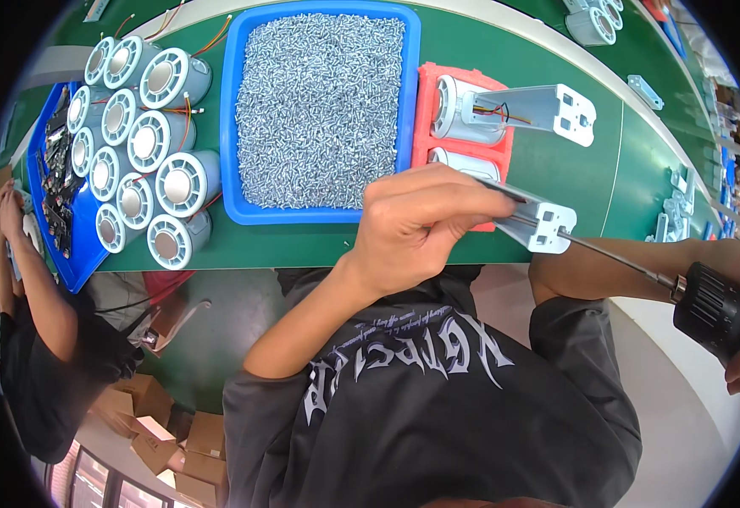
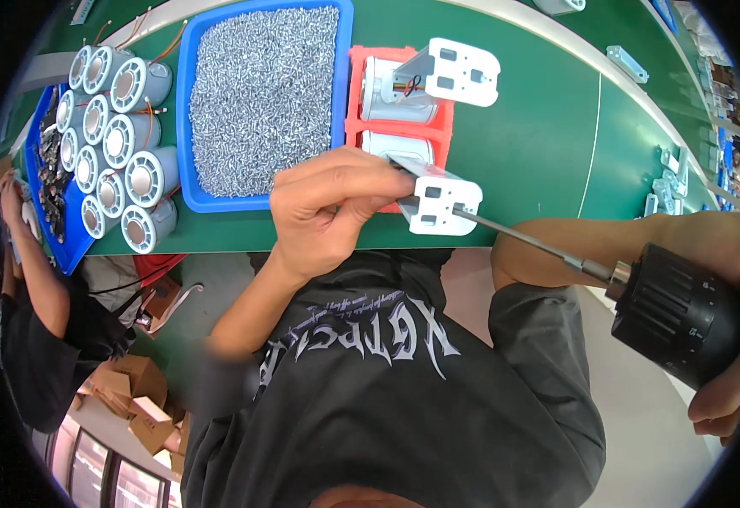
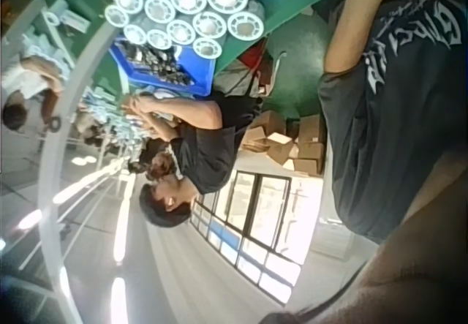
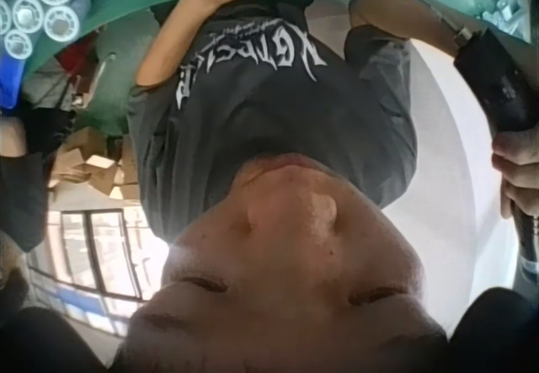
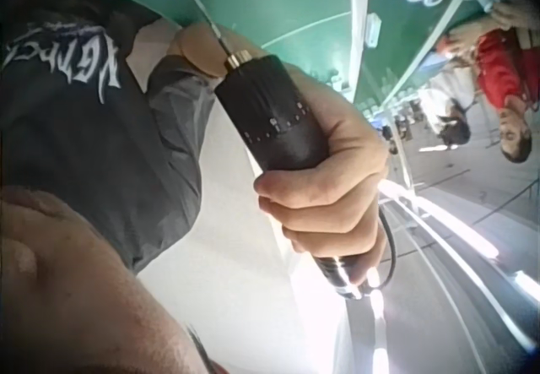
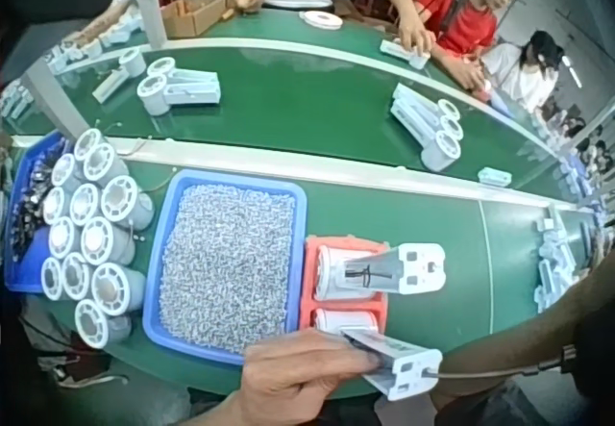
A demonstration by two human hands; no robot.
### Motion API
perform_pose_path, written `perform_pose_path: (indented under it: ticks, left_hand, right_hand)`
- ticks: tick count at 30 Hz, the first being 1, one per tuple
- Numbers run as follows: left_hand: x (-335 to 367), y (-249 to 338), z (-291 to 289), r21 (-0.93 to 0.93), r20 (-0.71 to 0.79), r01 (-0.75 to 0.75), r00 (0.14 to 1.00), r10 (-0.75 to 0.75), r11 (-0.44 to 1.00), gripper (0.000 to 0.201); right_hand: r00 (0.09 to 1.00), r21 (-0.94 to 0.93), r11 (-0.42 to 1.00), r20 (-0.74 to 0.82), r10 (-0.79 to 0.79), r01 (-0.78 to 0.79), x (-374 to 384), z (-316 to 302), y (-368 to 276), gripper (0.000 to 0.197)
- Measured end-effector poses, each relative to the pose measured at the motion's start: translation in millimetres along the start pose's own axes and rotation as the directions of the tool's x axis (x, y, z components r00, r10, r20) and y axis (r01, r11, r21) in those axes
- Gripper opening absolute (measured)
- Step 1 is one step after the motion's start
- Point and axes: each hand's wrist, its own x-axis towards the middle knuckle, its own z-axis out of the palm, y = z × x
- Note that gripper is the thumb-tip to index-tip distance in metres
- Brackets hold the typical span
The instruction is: Manually assemble and screw together small plastic electronic components using an electric screwdriver at a factory assembly line.
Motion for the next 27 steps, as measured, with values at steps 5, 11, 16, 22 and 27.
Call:
perform_pose_path:
  ticks: [5,11,16,22,27]
  left_hand:
    - [11,20,-30,0.415,0.058,-0.136,0.991,0.123,0.9,0.023]
    - [9,41,-100,0.803,0.269,-0.078,0.932,-0.243,0.59,0.019]
    - [-46,49,-85,0.817,0.298,0.006,0.852,-0.43,0.577,0.021]
    - [-78,24,-77,0.846,0.244,-0.075,0.934,-0.26,0.527,0.024]
    - [-92,17,-82,0.858,0.301,-0.191,0.939,-0.166,0.476,0.026]
  right_hand:
    - [0.989,-0.091,0.988,0.062,0.134,-0.128,-6,7,-5,0.027]
    - [0.927,-0.098,0.932,0.11,0.359,-0.35,-10,7,-7,0.027]
    - [0.817,-0.119,0.828,0.137,0.56,-0.548,-13,9,-5,0.029]
    - [0.705,-0.139,0.722,0.157,0.692,-0.678,-17,10,-5,0.031]
    - [0.752,-0.115,0.766,0.147,0.642,-0.632,-20,13,-5,0.03]
